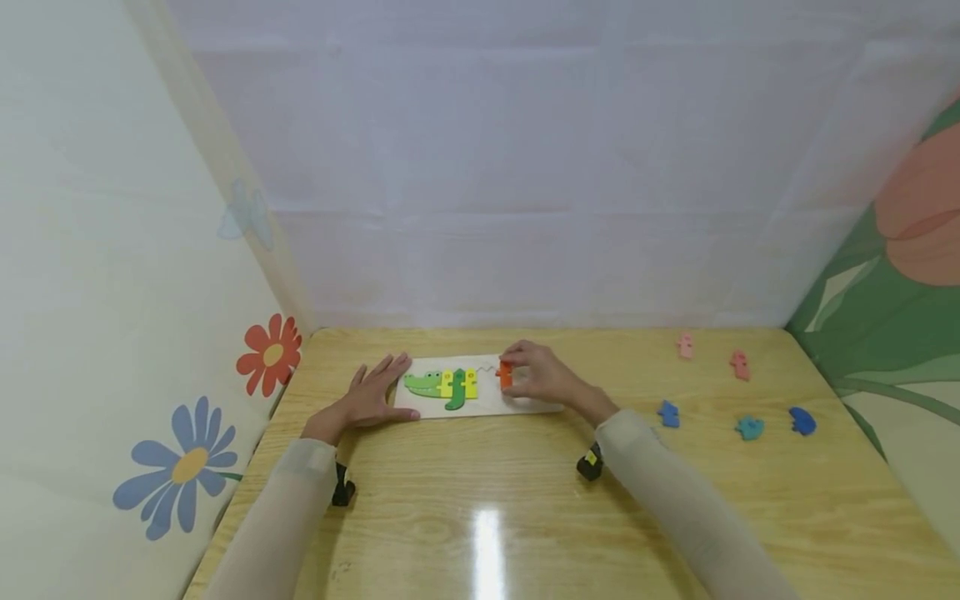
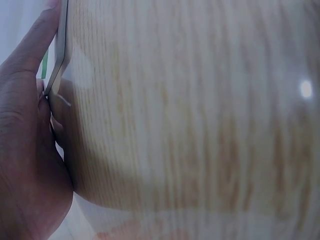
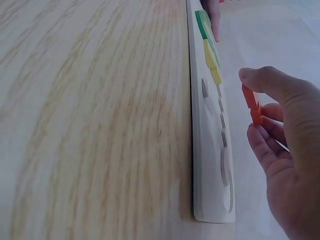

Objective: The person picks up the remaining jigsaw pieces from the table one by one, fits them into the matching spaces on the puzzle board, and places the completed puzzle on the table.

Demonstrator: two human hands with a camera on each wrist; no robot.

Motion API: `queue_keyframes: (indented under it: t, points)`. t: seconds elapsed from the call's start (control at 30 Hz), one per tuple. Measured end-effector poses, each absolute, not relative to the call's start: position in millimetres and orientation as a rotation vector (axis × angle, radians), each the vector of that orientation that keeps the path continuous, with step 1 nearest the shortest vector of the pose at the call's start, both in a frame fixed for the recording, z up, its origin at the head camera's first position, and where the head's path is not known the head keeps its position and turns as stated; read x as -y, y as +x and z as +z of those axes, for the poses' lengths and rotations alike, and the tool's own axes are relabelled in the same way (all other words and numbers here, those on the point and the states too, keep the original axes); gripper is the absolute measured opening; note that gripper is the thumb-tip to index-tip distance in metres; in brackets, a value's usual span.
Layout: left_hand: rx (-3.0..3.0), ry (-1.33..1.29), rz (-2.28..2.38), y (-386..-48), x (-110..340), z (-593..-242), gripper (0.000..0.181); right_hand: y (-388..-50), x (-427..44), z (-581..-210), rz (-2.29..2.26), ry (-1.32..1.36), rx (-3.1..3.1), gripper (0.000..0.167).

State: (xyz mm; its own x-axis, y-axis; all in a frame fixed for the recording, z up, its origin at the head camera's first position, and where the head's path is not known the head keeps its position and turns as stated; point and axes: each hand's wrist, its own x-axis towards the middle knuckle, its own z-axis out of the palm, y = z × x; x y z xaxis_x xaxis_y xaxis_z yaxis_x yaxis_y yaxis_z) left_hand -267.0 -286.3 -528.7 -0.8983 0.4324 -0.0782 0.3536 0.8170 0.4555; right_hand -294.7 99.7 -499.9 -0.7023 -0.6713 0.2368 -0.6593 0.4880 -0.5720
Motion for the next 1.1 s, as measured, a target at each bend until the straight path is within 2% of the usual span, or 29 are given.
queue_keyframes:
  t: [0.27, 0.6, 1.1]
  points:
    - [-2.820, 0.601, 0.633, -265, 285, -523, 0.116, -296, -95, -500, -1.012, -1.225, -2.698, 0.059]
    - [-2.832, 0.670, 0.703, -263, 286, -526, 0.120, -295, -83, -500, -0.959, -1.165, -2.712, 0.062]
    - [-2.818, 0.587, 0.635, -263, 281, -521, 0.117, -296, -70, -507, -0.973, -1.191, -2.708, 0.061]
